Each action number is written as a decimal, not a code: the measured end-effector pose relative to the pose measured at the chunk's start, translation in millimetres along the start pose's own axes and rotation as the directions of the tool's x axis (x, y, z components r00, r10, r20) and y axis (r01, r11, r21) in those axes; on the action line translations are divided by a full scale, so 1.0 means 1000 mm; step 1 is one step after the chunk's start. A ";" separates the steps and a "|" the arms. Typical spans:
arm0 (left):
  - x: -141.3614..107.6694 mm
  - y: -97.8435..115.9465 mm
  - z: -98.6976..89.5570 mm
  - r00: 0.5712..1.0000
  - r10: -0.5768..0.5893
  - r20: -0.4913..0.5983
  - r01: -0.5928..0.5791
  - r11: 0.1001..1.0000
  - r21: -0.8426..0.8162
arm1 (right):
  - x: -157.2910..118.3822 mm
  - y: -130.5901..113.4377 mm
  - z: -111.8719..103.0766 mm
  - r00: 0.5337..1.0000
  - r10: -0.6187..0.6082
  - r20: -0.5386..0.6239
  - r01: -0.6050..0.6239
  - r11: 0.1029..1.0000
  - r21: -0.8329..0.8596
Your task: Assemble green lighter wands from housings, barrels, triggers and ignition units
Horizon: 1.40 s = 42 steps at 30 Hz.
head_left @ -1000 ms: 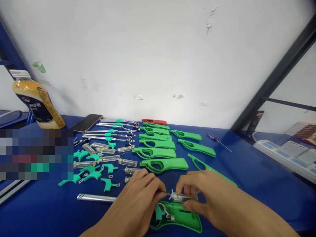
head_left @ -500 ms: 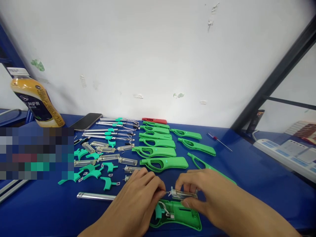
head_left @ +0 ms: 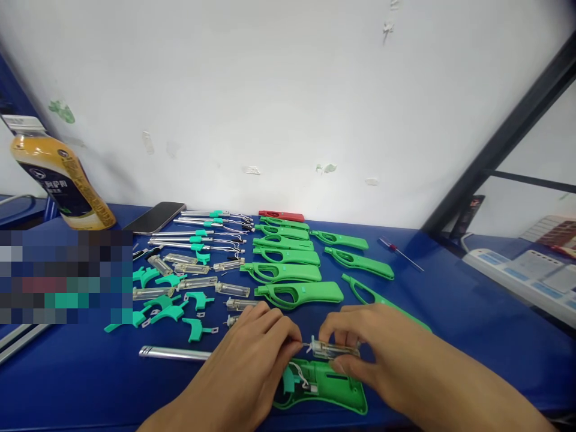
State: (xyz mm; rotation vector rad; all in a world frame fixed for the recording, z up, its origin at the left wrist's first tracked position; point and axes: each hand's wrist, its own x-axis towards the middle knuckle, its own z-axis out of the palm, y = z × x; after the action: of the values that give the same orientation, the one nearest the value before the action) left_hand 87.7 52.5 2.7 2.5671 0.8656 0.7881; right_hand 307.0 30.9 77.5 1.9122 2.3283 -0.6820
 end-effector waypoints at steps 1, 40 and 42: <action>0.000 0.000 0.000 1.000 0.005 -0.003 -0.005 1.000 0.008 | 0.000 -0.001 -0.001 1.000 0.004 -0.002 -0.004 1.000 -0.006; -0.004 0.007 0.000 0.992 0.126 0.012 -0.126 0.970 0.207 | 0.001 0.012 0.014 0.973 -0.195 -0.120 0.190 0.980 -0.055; -0.004 0.008 0.000 0.991 0.132 -0.005 -0.128 0.970 0.204 | 0.000 0.012 0.013 0.972 -0.203 -0.117 0.199 0.979 -0.047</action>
State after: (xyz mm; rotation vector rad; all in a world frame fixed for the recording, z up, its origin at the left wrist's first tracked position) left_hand 88.0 43.8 4.7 2.8253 0.8293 0.7986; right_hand 315.5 28.0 61.8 1.7668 2.6163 -0.5476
